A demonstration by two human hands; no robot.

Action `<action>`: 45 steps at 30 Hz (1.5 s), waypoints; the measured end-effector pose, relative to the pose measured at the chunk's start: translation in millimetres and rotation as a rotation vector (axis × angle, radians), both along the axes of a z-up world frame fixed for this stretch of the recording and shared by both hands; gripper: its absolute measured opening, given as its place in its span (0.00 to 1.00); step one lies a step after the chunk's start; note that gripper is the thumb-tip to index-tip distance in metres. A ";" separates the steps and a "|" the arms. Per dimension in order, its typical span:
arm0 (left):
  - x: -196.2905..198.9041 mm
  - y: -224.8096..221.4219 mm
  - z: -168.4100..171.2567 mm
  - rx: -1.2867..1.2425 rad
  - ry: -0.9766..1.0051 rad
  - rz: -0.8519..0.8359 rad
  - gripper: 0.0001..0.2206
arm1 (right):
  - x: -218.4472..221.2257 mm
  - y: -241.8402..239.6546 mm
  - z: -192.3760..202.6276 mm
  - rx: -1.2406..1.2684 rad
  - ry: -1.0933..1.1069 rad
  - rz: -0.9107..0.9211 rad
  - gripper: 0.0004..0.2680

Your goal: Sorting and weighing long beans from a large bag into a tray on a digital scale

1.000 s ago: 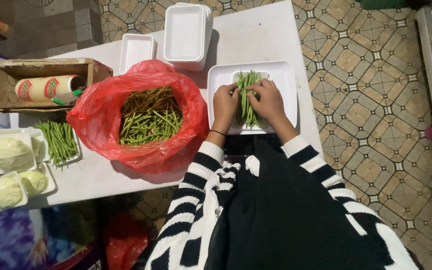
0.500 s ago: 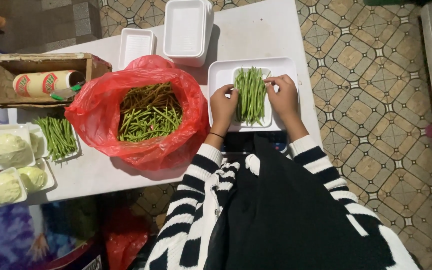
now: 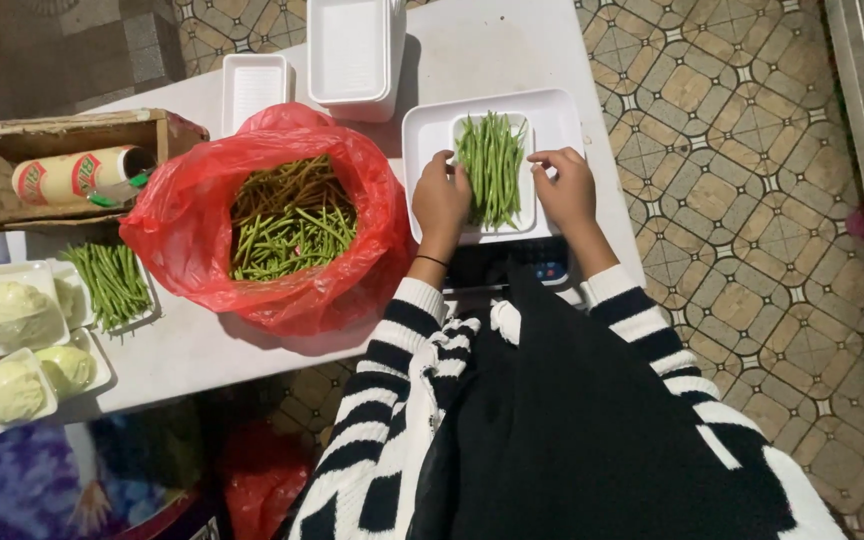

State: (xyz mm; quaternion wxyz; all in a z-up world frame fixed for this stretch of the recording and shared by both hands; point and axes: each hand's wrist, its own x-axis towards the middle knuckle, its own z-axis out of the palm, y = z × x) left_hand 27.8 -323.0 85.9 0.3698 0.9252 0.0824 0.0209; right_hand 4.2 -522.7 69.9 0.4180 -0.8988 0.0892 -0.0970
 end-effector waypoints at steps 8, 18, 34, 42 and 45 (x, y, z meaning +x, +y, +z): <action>-7.9 10.8 0.3 -0.057 -0.011 -0.083 0.14 | -20.5 0.8 8.5 -0.014 -0.059 -0.026 0.07; -30.1 80.3 20.9 -0.213 -0.360 0.090 0.19 | -48.2 36.5 49.2 0.016 -0.091 0.000 0.08; -40.5 310.5 -71.0 0.269 0.226 0.050 0.19 | -64.0 196.6 31.5 -0.033 -0.342 0.162 0.08; -47.7 334.6 -79.0 0.249 0.355 -0.097 0.25 | -71.5 268.9 2.0 -0.238 -0.284 0.284 0.06; -49.2 353.9 -71.6 0.200 0.350 -0.145 0.23 | -64.1 285.3 5.0 -0.286 -0.294 0.270 0.07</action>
